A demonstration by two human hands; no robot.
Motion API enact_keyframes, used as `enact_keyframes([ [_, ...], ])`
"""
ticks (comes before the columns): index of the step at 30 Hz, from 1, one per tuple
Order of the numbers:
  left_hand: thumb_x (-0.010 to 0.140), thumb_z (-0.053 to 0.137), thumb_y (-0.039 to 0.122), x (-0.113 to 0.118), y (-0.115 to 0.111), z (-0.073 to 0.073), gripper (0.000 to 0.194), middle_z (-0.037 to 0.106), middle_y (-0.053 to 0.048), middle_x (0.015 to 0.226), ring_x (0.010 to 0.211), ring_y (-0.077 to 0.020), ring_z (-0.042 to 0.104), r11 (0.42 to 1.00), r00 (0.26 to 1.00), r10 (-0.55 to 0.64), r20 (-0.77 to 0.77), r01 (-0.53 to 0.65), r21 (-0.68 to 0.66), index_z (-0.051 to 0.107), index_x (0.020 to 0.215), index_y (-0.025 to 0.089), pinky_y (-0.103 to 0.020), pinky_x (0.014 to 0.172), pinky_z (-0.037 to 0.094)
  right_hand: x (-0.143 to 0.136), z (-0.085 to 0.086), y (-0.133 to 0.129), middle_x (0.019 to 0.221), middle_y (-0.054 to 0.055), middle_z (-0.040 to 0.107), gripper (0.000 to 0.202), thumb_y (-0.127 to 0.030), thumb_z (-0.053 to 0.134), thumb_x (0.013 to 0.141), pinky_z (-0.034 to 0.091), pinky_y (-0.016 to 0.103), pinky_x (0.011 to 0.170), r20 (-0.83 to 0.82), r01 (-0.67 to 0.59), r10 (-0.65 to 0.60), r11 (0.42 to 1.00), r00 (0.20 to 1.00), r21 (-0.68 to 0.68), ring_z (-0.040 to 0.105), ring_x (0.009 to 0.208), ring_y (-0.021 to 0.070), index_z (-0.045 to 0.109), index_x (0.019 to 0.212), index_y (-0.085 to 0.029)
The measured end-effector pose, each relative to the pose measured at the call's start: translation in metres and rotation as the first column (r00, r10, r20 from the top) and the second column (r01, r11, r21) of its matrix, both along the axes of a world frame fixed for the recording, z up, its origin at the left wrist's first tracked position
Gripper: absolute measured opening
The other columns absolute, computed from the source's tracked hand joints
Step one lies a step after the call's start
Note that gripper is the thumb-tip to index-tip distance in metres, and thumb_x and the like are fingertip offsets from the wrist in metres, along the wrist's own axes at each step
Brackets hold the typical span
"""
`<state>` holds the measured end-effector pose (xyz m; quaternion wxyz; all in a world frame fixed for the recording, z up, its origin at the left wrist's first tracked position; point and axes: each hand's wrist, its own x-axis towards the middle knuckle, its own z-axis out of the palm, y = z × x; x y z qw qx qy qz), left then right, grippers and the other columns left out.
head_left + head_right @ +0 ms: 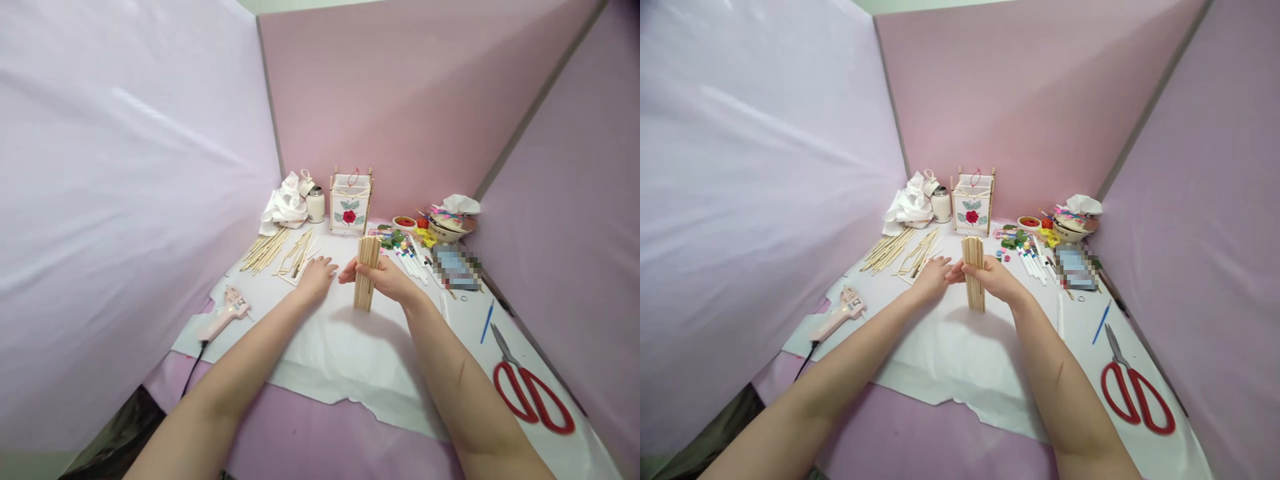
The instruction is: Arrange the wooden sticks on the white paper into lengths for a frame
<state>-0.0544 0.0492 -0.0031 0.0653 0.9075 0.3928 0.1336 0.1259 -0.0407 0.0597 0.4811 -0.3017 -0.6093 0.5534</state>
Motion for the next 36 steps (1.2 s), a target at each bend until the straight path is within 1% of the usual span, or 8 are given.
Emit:
enact_keyframes([
  [6, 0.089, 0.038, 0.015, -0.007, 0.031, -0.018, 0.042, 0.046, -0.009, 0.141, 0.135, -0.0295, 0.030, 0.998, 0.991, 0.007, -0.134, 0.001, 0.058, 0.055, 0.126, 0.024, -0.051, 0.111, 0.015, -0.001, 0.003, -0.004, 0.094, 0.011, 0.071, 0.033, -0.045, 0.060, 0.085, 0.050, 0.045, 0.090, 0.036, 0.006, -0.006, 1.000, 0.999, 0.005, 0.068, 0.092, 0.0242, 0.066, 0.096, -0.014],
  [20, 0.085, 0.036, 0.007, -0.071, 0.114, -0.003, 0.046, 0.036, -0.012, 0.149, 0.140, -0.0327, 0.022, 0.962, 0.958, 0.269, -0.097, -0.264, 0.066, 0.054, 0.126, 0.016, -0.060, 0.110, 0.009, 0.003, 0.010, -0.002, 0.091, 0.011, 0.071, 0.036, -0.047, 0.064, 0.081, 0.051, 0.043, 0.089, -0.043, -0.031, 0.030, 0.999, 0.999, -0.025, 0.068, 0.090, 0.0227, 0.066, 0.091, -0.012],
  [24, 0.085, 0.038, 0.012, -0.039, 0.083, 0.012, 0.050, 0.033, -0.013, 0.150, 0.141, -0.0273, 0.021, 0.966, 0.925, 0.252, 0.286, -0.256, -0.022, 0.046, 0.134, 0.012, -0.049, 0.115, 0.012, 0.003, 0.012, -0.004, 0.092, 0.012, 0.071, 0.037, -0.047, 0.064, 0.081, 0.050, 0.044, 0.090, -0.037, -0.047, 0.046, 0.999, 0.998, -0.020, 0.068, 0.090, 0.0225, 0.066, 0.091, -0.011],
  [26, 0.084, 0.042, 0.016, -0.015, 0.049, 0.015, 0.055, 0.041, -0.014, 0.145, 0.135, -0.0237, 0.036, 0.962, 0.828, 0.188, 0.528, -0.049, -0.267, 0.039, 0.139, 0.014, -0.043, 0.113, 0.025, 0.003, 0.010, -0.003, 0.091, 0.011, 0.072, 0.038, -0.048, 0.063, 0.081, 0.050, 0.044, 0.091, -0.040, -0.042, 0.041, 0.999, 0.998, -0.024, 0.068, 0.090, 0.0223, 0.066, 0.092, -0.012],
  [27, 0.083, 0.045, 0.020, -0.005, 0.030, 0.014, 0.058, 0.046, -0.015, 0.141, 0.129, -0.0243, 0.044, 0.905, 0.756, 0.168, 0.633, 0.136, -0.402, 0.037, 0.139, 0.014, -0.044, 0.108, 0.032, 0.004, 0.009, -0.002, 0.091, 0.011, 0.072, 0.038, -0.048, 0.063, 0.081, 0.050, 0.043, 0.090, -0.042, -0.041, 0.040, 0.999, 0.998, -0.021, 0.068, 0.090, 0.0221, 0.066, 0.092, -0.012],
  [29, 0.080, 0.056, 0.029, 0.011, -0.006, 0.011, 0.063, 0.052, -0.016, 0.135, 0.123, -0.0267, 0.051, 0.672, 0.662, 0.124, 0.739, 0.492, -0.553, 0.038, 0.138, 0.016, -0.045, 0.103, 0.038, 0.006, 0.005, 0.000, 0.092, 0.011, 0.072, 0.037, -0.048, 0.063, 0.081, 0.051, 0.041, 0.089, -0.034, -0.037, 0.037, 0.999, 0.999, -0.009, 0.068, 0.090, 0.0215, 0.067, 0.092, -0.012],
  [32, 0.073, 0.069, 0.030, 0.024, -0.044, 0.006, 0.056, 0.060, -0.014, 0.125, 0.115, -0.0273, 0.057, 0.422, 0.653, 0.111, 0.749, 0.651, -0.631, 0.054, 0.125, 0.017, -0.042, 0.099, 0.042, 0.009, 0.001, 0.003, 0.093, 0.011, 0.071, 0.037, -0.048, 0.063, 0.081, 0.052, 0.039, 0.085, -0.007, -0.004, 0.004, 1.000, 1.000, -0.016, 0.068, 0.090, 0.0215, 0.067, 0.092, -0.013],
  [36, 0.075, 0.068, 0.038, 0.035, -0.060, 0.002, 0.039, 0.067, -0.013, 0.114, 0.109, -0.0274, 0.060, 0.439, 0.694, 0.135, 0.707, 0.598, -0.671, 0.066, 0.106, 0.014, -0.041, 0.097, 0.043, 0.010, 0.001, 0.002, 0.093, 0.011, 0.071, 0.036, -0.048, 0.063, 0.081, 0.052, 0.040, 0.085, -0.001, 0.040, -0.040, 0.998, 0.999, -0.049, 0.068, 0.090, 0.0231, 0.066, 0.091, -0.013],
])
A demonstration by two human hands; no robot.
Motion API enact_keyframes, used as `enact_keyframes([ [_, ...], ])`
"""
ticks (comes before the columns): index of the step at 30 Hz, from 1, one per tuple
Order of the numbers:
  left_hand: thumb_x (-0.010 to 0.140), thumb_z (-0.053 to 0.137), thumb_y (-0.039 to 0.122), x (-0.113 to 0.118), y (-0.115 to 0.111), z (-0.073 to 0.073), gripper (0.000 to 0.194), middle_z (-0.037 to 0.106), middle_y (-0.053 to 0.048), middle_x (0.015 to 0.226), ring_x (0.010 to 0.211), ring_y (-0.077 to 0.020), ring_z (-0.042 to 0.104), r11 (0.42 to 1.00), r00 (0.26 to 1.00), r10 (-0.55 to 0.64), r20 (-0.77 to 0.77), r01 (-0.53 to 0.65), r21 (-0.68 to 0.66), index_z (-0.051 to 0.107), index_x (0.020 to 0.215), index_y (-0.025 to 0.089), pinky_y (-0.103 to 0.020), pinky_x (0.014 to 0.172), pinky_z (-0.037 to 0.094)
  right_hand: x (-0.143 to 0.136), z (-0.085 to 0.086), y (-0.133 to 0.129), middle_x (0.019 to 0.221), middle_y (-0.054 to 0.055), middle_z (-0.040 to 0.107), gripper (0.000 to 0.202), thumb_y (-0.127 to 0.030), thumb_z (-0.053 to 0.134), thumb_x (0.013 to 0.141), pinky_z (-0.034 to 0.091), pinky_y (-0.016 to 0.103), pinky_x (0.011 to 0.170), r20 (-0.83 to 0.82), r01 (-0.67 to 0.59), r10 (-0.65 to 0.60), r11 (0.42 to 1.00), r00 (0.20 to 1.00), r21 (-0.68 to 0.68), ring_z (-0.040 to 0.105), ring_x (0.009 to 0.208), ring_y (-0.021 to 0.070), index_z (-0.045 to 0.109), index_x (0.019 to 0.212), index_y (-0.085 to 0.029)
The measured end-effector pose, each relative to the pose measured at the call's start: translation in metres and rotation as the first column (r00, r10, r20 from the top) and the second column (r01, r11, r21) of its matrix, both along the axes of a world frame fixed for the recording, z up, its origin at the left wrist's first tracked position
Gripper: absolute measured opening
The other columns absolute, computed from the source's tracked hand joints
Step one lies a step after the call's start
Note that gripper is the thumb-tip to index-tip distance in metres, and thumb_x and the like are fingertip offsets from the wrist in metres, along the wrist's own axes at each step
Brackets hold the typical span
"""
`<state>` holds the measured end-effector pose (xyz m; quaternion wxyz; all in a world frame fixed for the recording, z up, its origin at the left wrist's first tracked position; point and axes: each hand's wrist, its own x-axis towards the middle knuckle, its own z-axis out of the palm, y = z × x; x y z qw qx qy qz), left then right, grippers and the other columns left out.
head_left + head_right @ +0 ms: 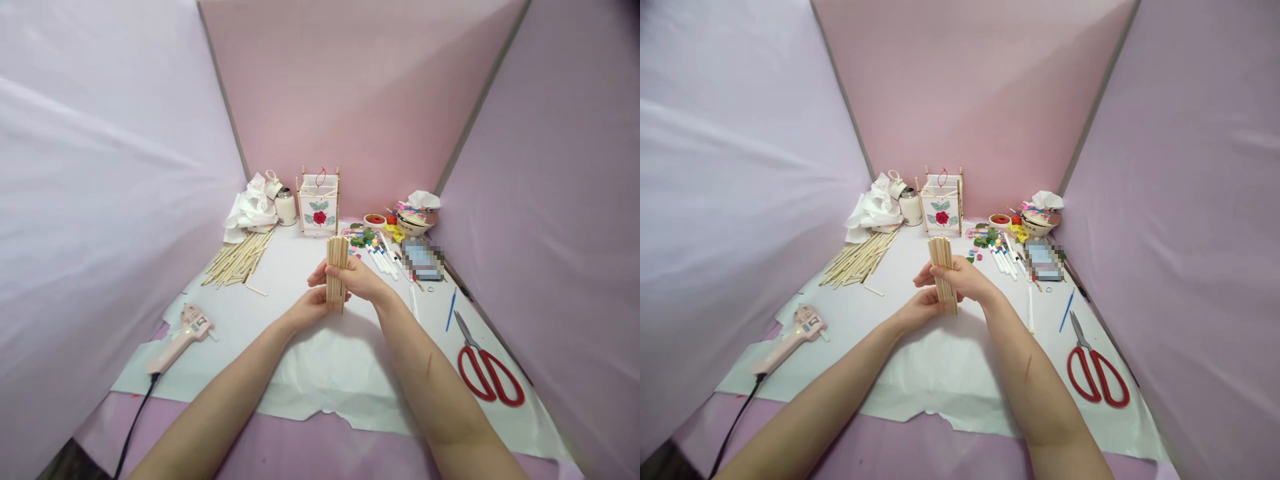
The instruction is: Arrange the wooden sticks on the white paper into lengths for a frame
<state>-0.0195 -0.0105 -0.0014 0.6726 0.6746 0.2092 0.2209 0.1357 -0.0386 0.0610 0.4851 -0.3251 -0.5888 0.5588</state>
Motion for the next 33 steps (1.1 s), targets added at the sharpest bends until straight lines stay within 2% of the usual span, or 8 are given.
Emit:
enact_keyframes([
  [3, 0.076, 0.066, 0.042, 0.005, 0.000, -0.004, 0.035, 0.071, -0.012, 0.100, 0.099, -0.0273, 0.063, 0.994, 0.995, 0.102, 0.015, -0.103, 0.047, 0.070, 0.094, 0.012, -0.042, 0.093, 0.045, -0.002, 0.003, -0.002, 0.093, 0.012, 0.071, 0.036, -0.047, 0.065, 0.080, 0.052, 0.041, 0.086, -0.041, -0.022, 0.022, 1.000, 0.999, 0.015, 0.068, 0.091, 0.0237, 0.067, 0.090, -0.013],
  [6, 0.079, 0.063, 0.039, 0.004, 0.001, -0.007, 0.030, 0.071, -0.011, 0.095, 0.093, -0.0259, 0.065, 0.985, 0.988, 0.143, 0.052, -0.147, 0.090, 0.070, 0.092, 0.012, -0.041, 0.088, 0.048, -0.005, 0.005, -0.003, 0.095, 0.012, 0.071, 0.034, -0.045, 0.065, 0.081, 0.053, 0.040, 0.085, -0.061, -0.054, 0.056, 0.998, 0.997, 0.043, 0.068, 0.091, 0.0233, 0.067, 0.092, -0.013],
  [10, 0.079, 0.061, 0.033, 0.001, 0.001, -0.006, 0.027, 0.071, -0.011, 0.100, 0.095, -0.0258, 0.064, 0.988, 0.994, 0.108, 0.007, -0.108, 0.111, 0.070, 0.095, 0.013, -0.041, 0.088, 0.048, -0.009, 0.004, -0.002, 0.094, 0.012, 0.071, 0.033, -0.044, 0.064, 0.081, 0.053, 0.041, 0.085, -0.039, -0.051, 0.052, 0.998, 0.998, 0.023, 0.068, 0.091, 0.0231, 0.067, 0.091, -0.013],
  [14, 0.070, 0.067, 0.026, 0.002, 0.000, -0.008, 0.030, 0.071, -0.011, 0.103, 0.100, -0.0282, 0.063, 0.991, 0.990, 0.117, -0.080, -0.112, 0.067, 0.071, 0.097, 0.014, -0.041, 0.089, 0.047, -0.012, 0.002, -0.002, 0.093, 0.012, 0.071, 0.036, -0.046, 0.065, 0.080, 0.050, 0.044, 0.091, -0.060, -0.051, 0.051, 0.999, 0.997, 0.010, 0.068, 0.093, 0.0242, 0.067, 0.090, -0.012],
  [19, 0.075, 0.061, 0.028, 0.003, 0.001, -0.014, 0.020, 0.073, -0.010, 0.092, 0.090, -0.0269, 0.065, 0.977, 0.988, 0.147, -0.052, -0.137, 0.163, 0.073, 0.086, 0.016, -0.041, 0.084, 0.049, -0.015, 0.003, -0.005, 0.093, 0.012, 0.072, 0.035, -0.046, 0.066, 0.079, 0.051, 0.043, 0.089, -0.076, -0.059, 0.057, 0.998, 0.995, -0.015, 0.068, 0.092, 0.0242, 0.067, 0.091, -0.014],
  [24, 0.077, 0.059, 0.029, 0.000, 0.000, -0.015, 0.023, 0.073, -0.009, 0.095, 0.091, -0.0265, 0.065, 0.974, 0.987, 0.133, -0.086, -0.114, 0.196, 0.073, 0.091, 0.016, -0.041, 0.085, 0.048, -0.013, 0.015, -0.014, 0.102, 0.013, 0.070, 0.042, -0.041, 0.068, 0.079, 0.049, 0.046, 0.092, -0.039, -0.055, 0.055, 0.998, 0.998, 0.010, 0.068, 0.096, 0.0246, 0.062, 0.112, -0.015],
  [28, 0.076, 0.060, 0.028, 0.001, 0.000, -0.018, 0.022, 0.072, -0.009, 0.096, 0.092, -0.0256, 0.065, 0.979, 0.992, 0.120, -0.038, -0.112, 0.171, 0.072, 0.091, 0.015, -0.040, 0.087, 0.048, -0.011, 0.027, -0.023, 0.114, 0.014, 0.067, 0.048, -0.037, 0.069, 0.079, 0.048, 0.047, 0.095, -0.041, 0.043, -0.040, 0.996, 0.998, 0.082, 0.065, 0.102, 0.0247, 0.057, 0.121, -0.017],
  [33, 0.077, 0.061, 0.028, 0.001, 0.000, -0.024, 0.023, 0.072, -0.010, 0.096, 0.091, -0.0254, 0.065, 0.980, 0.993, 0.120, -0.017, -0.116, 0.163, 0.072, 0.092, 0.014, -0.038, 0.085, 0.048, -0.014, 0.035, -0.029, 0.106, 0.014, 0.069, 0.037, -0.041, 0.064, 0.082, 0.049, 0.048, 0.093, -0.006, 0.160, -0.160, 0.985, 0.987, 0.062, 0.067, 0.098, 0.0255, 0.063, 0.107, -0.013],
])
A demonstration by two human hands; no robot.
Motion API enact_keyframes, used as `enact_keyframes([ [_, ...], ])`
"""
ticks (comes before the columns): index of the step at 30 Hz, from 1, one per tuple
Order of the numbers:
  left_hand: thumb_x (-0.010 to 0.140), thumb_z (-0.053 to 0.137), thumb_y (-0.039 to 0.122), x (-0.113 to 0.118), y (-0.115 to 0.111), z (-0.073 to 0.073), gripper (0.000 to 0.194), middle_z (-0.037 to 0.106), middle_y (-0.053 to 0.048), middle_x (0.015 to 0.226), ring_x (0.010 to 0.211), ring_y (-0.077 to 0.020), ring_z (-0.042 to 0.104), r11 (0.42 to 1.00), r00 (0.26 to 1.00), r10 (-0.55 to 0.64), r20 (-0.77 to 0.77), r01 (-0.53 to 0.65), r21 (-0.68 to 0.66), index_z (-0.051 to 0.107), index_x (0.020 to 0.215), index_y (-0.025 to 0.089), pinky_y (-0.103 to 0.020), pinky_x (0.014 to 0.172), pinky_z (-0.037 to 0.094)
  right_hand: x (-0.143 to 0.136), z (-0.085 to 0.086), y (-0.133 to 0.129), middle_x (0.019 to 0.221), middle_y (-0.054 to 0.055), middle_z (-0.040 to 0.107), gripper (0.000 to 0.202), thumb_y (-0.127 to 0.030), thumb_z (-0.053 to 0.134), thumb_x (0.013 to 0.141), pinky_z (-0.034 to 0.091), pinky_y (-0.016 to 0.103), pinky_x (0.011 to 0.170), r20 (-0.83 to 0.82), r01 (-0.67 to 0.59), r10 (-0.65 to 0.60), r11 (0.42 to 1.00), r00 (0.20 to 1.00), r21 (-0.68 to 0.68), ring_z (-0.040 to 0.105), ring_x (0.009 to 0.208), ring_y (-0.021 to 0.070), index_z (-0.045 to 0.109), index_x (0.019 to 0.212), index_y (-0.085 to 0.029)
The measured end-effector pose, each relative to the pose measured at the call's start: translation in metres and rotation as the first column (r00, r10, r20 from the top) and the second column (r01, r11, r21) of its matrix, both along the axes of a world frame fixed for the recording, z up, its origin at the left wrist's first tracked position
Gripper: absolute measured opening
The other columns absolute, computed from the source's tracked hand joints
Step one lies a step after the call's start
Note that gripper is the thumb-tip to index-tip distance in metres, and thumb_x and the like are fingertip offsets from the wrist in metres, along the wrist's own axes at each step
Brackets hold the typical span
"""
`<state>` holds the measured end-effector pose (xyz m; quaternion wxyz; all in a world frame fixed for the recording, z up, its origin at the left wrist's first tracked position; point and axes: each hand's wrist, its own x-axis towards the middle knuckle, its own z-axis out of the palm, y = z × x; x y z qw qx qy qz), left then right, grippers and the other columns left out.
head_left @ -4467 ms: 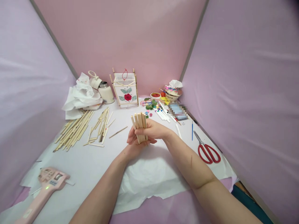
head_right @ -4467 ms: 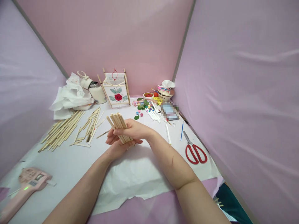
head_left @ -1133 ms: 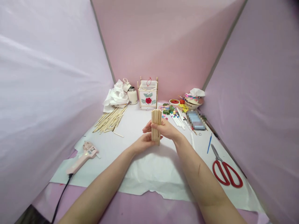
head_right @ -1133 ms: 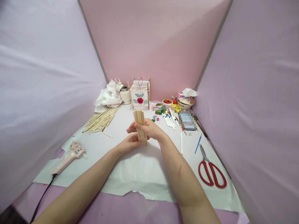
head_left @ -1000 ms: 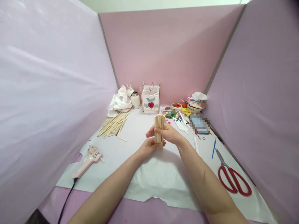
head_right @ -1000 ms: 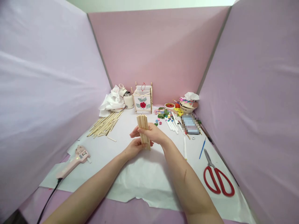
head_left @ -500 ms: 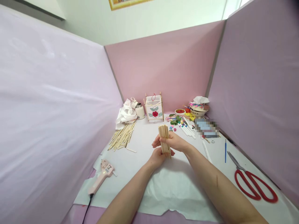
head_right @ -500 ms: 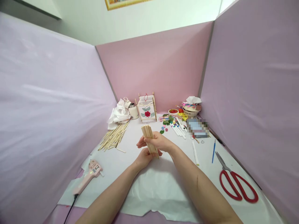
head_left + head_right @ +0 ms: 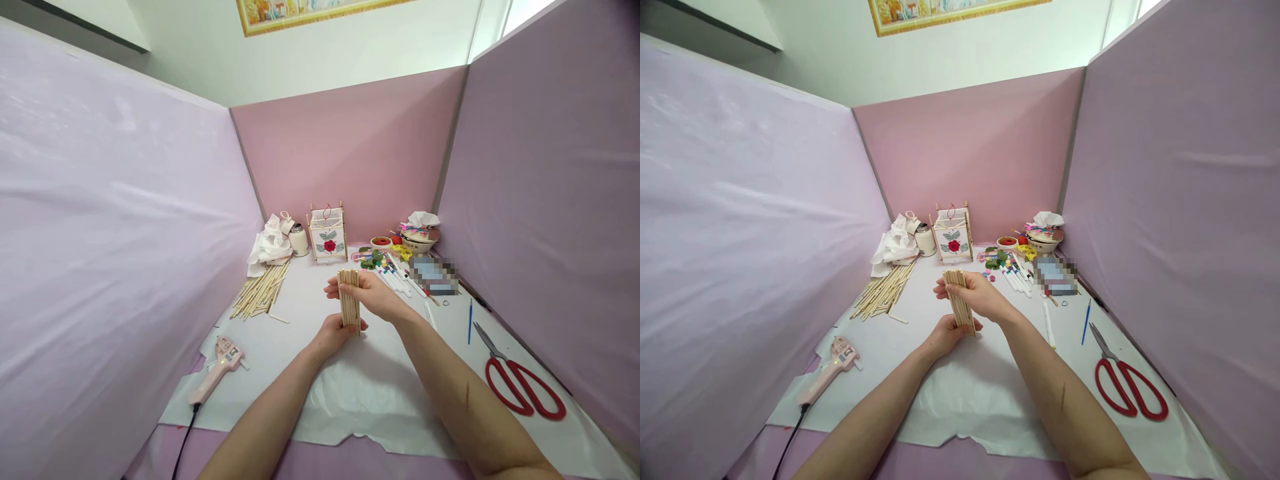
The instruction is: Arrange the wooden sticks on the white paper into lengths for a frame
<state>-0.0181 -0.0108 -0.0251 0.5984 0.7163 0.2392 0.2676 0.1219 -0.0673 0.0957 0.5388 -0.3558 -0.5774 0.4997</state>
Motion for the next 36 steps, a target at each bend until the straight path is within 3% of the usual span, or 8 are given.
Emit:
enact_keyframes([
  [6, 0.077, 0.059, 0.026, 0.000, -0.001, 0.002, 0.024, 0.072, -0.010, 0.097, 0.092, -0.0250, 0.065, 1.000, 1.000, 0.008, -0.022, -0.008, 0.030, 0.071, 0.093, 0.013, -0.038, 0.085, 0.049, -0.002, 0.009, -0.007, 0.107, 0.011, 0.069, 0.043, -0.038, 0.063, 0.083, 0.049, 0.046, 0.093, 0.019, 0.006, -0.006, 1.000, 1.000, -0.017, 0.067, 0.098, 0.0226, 0.057, 0.121, -0.019],
  [15, 0.078, 0.059, 0.030, 0.002, -0.006, 0.014, 0.023, 0.072, -0.010, 0.098, 0.092, -0.0247, 0.066, 0.996, 0.996, 0.027, -0.086, -0.019, 0.090, 0.071, 0.090, 0.013, -0.037, 0.085, 0.049, -0.009, 0.014, -0.009, 0.087, 0.008, 0.071, 0.024, -0.040, 0.059, 0.084, 0.053, 0.036, 0.082, 0.006, 0.084, -0.084, 0.996, 0.996, -0.016, 0.068, 0.085, 0.0195, 0.061, 0.086, -0.016],
  [21, 0.078, 0.062, 0.032, 0.005, -0.001, 0.012, 0.026, 0.072, -0.011, 0.100, 0.097, -0.0260, 0.066, 0.997, 0.993, -0.004, -0.114, 0.013, 0.076, 0.071, 0.094, 0.013, -0.039, 0.090, 0.048, -0.007, 0.021, -0.012, 0.084, 0.007, 0.071, 0.018, -0.032, 0.056, 0.085, 0.053, 0.033, 0.083, 0.024, 0.037, -0.036, 0.999, 0.999, -0.030, 0.068, 0.085, 0.0174, 0.061, 0.082, -0.015],
  [30, 0.080, 0.060, 0.032, 0.004, -0.004, 0.012, 0.025, 0.072, -0.010, 0.098, 0.095, -0.0253, 0.066, 0.997, 0.992, -0.002, -0.127, 0.012, 0.077, 0.070, 0.093, 0.014, -0.039, 0.089, 0.049, -0.004, 0.015, -0.007, 0.083, 0.007, 0.072, 0.019, -0.034, 0.059, 0.084, 0.054, 0.035, 0.081, -0.043, 0.074, -0.075, 0.997, 0.996, -0.027, 0.069, 0.081, 0.0177, 0.061, 0.083, -0.015],
  [33, 0.080, 0.061, 0.030, 0.003, -0.016, 0.019, 0.023, 0.072, -0.010, 0.097, 0.095, -0.0250, 0.066, 0.999, 0.992, -0.047, -0.117, 0.048, 0.004, 0.069, 0.093, 0.014, -0.039, 0.089, 0.049, 0.002, 0.014, -0.006, 0.086, 0.008, 0.072, 0.020, -0.035, 0.060, 0.085, 0.055, 0.035, 0.077, -0.087, 0.089, -0.094, 0.994, 0.992, -0.058, 0.070, 0.078, 0.0186, 0.060, 0.086, -0.015],
  [36, 0.077, 0.065, 0.029, 0.006, -0.034, 0.027, 0.022, 0.073, -0.011, 0.095, 0.093, -0.0255, 0.067, 0.969, 0.980, -0.182, -0.084, 0.164, -0.186, 0.067, 0.092, 0.013, -0.040, 0.089, 0.049, 0.015, 0.008, 0.000, 0.092, 0.011, 0.072, 0.020, -0.035, 0.060, 0.086, 0.056, 0.036, 0.074, -0.130, 0.111, -0.130, 0.984, 0.983, -0.141, 0.071, 0.075, 0.0196, 0.060, 0.087, -0.015],
])
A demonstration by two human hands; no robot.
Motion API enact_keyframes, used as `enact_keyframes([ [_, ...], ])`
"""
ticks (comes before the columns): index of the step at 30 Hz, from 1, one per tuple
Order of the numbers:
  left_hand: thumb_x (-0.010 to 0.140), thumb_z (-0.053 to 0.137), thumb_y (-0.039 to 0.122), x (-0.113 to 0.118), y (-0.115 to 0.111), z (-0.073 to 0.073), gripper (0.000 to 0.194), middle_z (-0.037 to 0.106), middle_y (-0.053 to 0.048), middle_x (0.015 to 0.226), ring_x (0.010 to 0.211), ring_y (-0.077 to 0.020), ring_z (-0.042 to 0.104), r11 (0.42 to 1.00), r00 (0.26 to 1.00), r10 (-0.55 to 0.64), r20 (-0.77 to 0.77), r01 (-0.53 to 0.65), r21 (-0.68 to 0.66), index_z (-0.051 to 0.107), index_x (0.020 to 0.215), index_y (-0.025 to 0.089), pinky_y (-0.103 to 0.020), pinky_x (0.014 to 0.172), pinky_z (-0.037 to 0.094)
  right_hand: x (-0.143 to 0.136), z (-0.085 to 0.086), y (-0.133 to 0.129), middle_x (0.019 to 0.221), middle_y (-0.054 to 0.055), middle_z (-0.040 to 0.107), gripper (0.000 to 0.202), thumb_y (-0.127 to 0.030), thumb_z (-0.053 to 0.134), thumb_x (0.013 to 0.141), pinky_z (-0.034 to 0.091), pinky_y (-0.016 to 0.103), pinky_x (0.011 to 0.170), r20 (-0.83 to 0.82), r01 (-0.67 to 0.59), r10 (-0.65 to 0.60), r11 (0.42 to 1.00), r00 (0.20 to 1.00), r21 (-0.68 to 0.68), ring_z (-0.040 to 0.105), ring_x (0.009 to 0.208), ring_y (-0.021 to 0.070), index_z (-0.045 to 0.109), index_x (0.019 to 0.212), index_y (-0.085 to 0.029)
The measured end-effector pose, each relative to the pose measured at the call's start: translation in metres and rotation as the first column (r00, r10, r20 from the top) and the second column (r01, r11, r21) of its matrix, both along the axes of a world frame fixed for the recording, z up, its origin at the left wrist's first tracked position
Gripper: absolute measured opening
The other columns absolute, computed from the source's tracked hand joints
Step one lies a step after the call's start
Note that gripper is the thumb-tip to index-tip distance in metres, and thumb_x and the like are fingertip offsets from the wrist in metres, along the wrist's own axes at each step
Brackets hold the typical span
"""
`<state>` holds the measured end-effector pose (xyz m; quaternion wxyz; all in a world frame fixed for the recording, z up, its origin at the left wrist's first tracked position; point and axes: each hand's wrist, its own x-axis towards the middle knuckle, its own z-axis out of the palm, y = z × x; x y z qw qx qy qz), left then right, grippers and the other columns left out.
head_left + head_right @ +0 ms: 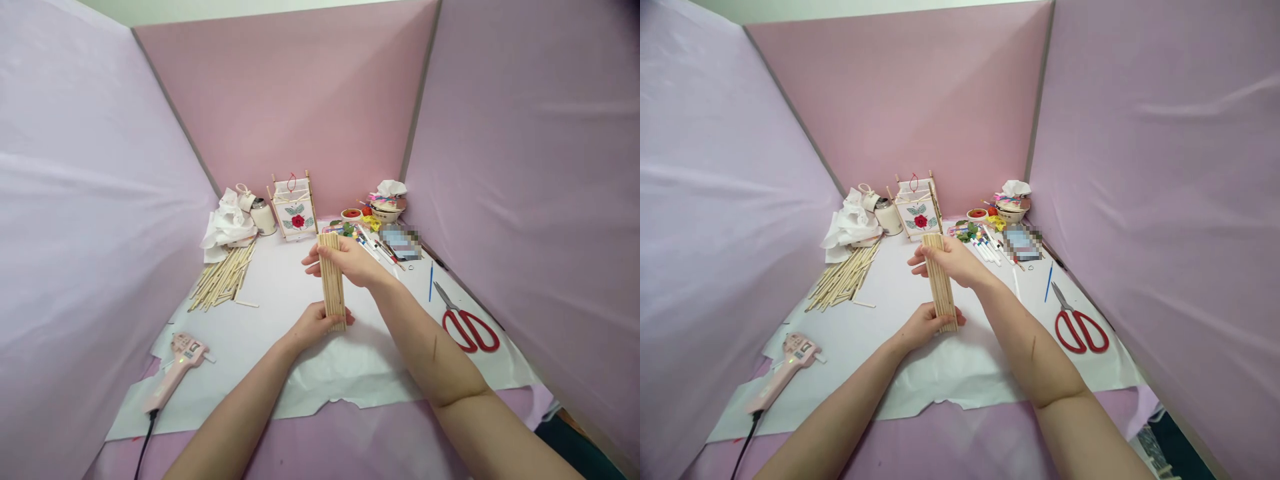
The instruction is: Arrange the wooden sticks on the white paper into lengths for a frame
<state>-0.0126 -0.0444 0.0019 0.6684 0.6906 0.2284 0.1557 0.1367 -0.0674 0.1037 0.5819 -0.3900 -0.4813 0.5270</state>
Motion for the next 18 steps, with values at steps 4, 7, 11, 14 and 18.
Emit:
enact_keyframes([
  [4, 0.072, 0.073, 0.029, 0.005, -0.016, 0.002, 0.031, 0.072, -0.016, 0.094, 0.088, -0.0269, 0.068, 0.947, 0.996, -0.081, 0.027, 0.085, -0.310, 0.064, 0.093, 0.009, -0.043, 0.085, 0.051, 0.022, -0.023, 0.019, 0.097, 0.015, 0.071, 0.015, -0.029, 0.062, 0.086, 0.057, 0.040, 0.078, -0.117, -0.019, 0.000, 0.988, 0.993, -0.156, 0.071, 0.080, 0.0211, 0.059, 0.089, -0.014],
  [7, 0.068, 0.078, 0.027, 0.008, -0.021, -0.003, 0.035, 0.071, -0.016, 0.093, 0.084, -0.0261, 0.069, 0.893, 0.999, -0.037, 0.027, 0.045, -0.447, 0.062, 0.094, 0.009, -0.043, 0.083, 0.051, 0.032, -0.043, 0.033, 0.099, 0.017, 0.071, 0.012, -0.023, 0.059, 0.088, 0.056, 0.040, 0.083, -0.171, -0.051, 0.009, 0.968, 0.985, -0.248, 0.070, 0.084, 0.0215, 0.059, 0.090, -0.012],
  [11, 0.071, 0.076, 0.023, 0.010, -0.023, -0.006, 0.033, 0.070, -0.016, 0.096, 0.088, -0.0265, 0.069, 0.857, 1.000, -0.012, -0.001, 0.010, -0.515, 0.060, 0.095, 0.009, -0.043, 0.086, 0.051, 0.034, -0.058, 0.041, 0.095, 0.016, 0.071, 0.008, -0.019, 0.058, 0.088, 0.053, 0.040, 0.090, -0.196, -0.065, 0.007, 0.955, 0.981, -0.291, 0.071, 0.084, 0.0198, 0.059, 0.090, -0.012],
  [14, 0.073, 0.074, 0.024, 0.011, -0.026, -0.006, 0.031, 0.070, -0.017, 0.098, 0.091, -0.0275, 0.068, 0.833, 1.000, 0.002, 0.013, 0.006, -0.553, 0.060, 0.096, 0.009, -0.046, 0.090, 0.050, 0.036, -0.063, 0.043, 0.096, 0.015, 0.071, 0.008, -0.019, 0.058, 0.088, 0.051, 0.041, 0.093, -0.231, -0.074, 0.010, 0.959, 0.973, -0.273, 0.070, 0.086, 0.0197, 0.058, 0.091, -0.012],
  [18, 0.076, 0.073, 0.025, 0.013, -0.035, -0.006, 0.033, 0.068, -0.019, 0.105, 0.096, -0.0276, 0.067, 0.785, 0.998, 0.030, 0.052, 0.009, -0.619, 0.060, 0.101, 0.009, -0.047, 0.095, 0.048, 0.041, -0.069, 0.045, 0.098, 0.015, 0.071, 0.008, -0.019, 0.057, 0.088, 0.050, 0.040, 0.095, -0.259, -0.070, -0.012, 0.949, 0.966, -0.306, 0.069, 0.089, 0.0186, 0.057, 0.092, -0.012],
])
